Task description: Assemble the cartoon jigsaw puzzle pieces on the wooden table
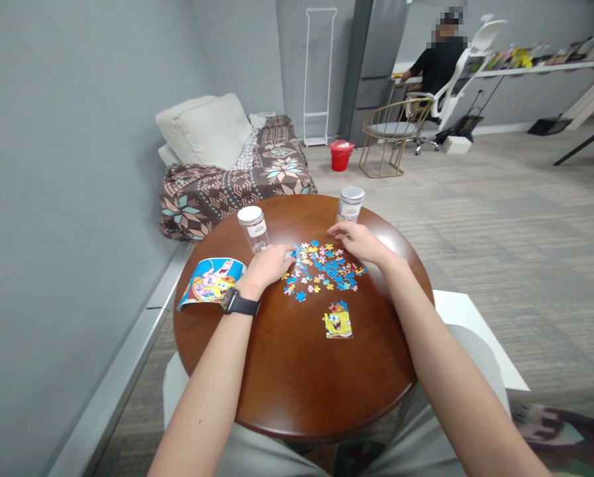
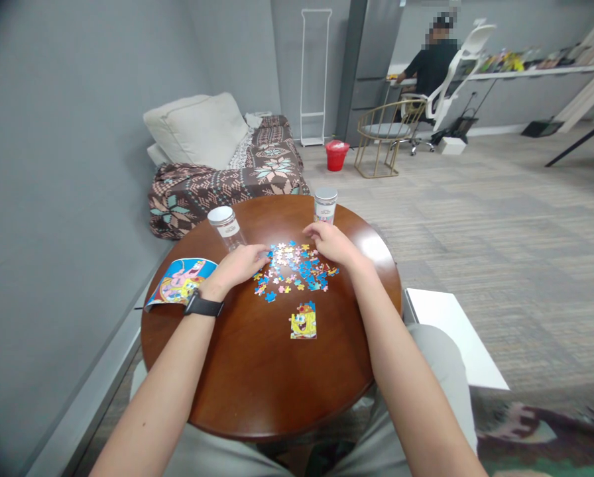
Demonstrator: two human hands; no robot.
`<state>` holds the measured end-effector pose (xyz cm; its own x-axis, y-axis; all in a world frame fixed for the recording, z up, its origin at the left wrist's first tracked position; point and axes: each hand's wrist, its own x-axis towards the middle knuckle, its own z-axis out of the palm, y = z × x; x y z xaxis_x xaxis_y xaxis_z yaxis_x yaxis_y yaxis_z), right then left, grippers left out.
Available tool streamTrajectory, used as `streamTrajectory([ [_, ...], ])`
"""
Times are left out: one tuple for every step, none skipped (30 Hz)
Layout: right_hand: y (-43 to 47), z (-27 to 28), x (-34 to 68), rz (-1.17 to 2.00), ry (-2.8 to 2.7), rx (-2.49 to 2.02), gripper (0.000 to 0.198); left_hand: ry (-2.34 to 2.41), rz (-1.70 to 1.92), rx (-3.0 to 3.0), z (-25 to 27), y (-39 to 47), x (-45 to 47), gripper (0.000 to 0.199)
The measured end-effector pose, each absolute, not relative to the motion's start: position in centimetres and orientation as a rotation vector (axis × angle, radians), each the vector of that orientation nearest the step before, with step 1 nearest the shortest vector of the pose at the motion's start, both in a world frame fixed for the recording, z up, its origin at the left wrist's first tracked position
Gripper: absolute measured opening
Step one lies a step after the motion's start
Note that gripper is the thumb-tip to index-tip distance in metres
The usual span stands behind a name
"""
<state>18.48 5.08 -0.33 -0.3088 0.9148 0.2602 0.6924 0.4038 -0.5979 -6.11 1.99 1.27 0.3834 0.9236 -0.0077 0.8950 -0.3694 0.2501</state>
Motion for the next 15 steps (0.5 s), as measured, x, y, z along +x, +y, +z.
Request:
streamTrajectory([
  [5.1, -0.13, 18.81, 0.517, -2.072, -1.423, 0.039, 1.612, 0.184, 2.434, 1.34, 1.92, -6.04, 0.033],
  [5.11, 0.04, 19.09, 0.522, -2.064, -1.48, 0.04, 1.604, 0.175, 2.439, 1.41, 1.85, -5.99, 0.032],
  [5.12, 0.15, 19.32, 0.522, -2.068, -1.528, 0.039, 1.599, 0.168, 2.445, 1.48, 1.8, -5.94, 0.03],
  [5.13, 0.21, 19.48, 0.513, -2.083, -1.564, 0.038, 1.594, 0.164, 2.453, 1.54, 1.76, -5.9, 0.029],
  [5.14, 0.22, 19.58, 0.498, -2.104, -1.586, 0.036, 1.591, 0.163, 2.458, 1.6, 1.72, -5.86, 0.028],
  [5.16, 0.18, 19.61, 0.484, -2.127, -1.597, 0.034, 1.589, 0.163, 2.462, 1.64, 1.69, -5.83, 0.027],
  [5.18, 0.12, 19.61, 0.473, -2.149, -1.6, 0.032, 1.588, 0.165, 2.465, 1.67, 1.66, -5.79, 0.026],
  [5.2, 0.05, 19.59, 0.468, -2.166, -1.6, 0.031, 1.588, 0.166, 2.468, 1.69, 1.64, -5.76, 0.025],
  [5.23, -0.02, 19.56, 0.47, -2.172, -1.602, 0.03, 1.587, 0.165, 2.472, 1.7, 1.62, -5.73, 0.024],
  [5.26, -0.06, 19.54, 0.478, -2.167, -1.605, 0.03, 1.588, 0.163, 2.477, 1.7, 1.61, -5.7, 0.023],
  [5.28, -0.09, 19.55, 0.49, -2.153, -1.611, 0.031, 1.59, 0.161, 2.482, 1.69, 1.62, -5.68, 0.022],
  [5.3, -0.09, 19.57, 0.502, -2.132, -1.624, 0.031, 1.591, 0.158, 2.487, 1.67, 1.63, -5.66, 0.022],
  [5.32, -0.07, 19.62, 0.511, -2.105, -1.645, 0.032, 1.593, 0.155, 2.49, 1.65, 1.66, -5.66, 0.021],
  [5.32, -0.05, 19.68, 0.514, -2.076, -1.669, 0.032, 1.594, 0.152, 2.49, 1.63, 1.69, -5.66, 0.021],
  [5.32, -0.02, 19.75, 0.508, -2.051, -1.696, 0.032, 1.591, 0.15, 2.489, 1.62, 1.72, -5.67, 0.021],
])
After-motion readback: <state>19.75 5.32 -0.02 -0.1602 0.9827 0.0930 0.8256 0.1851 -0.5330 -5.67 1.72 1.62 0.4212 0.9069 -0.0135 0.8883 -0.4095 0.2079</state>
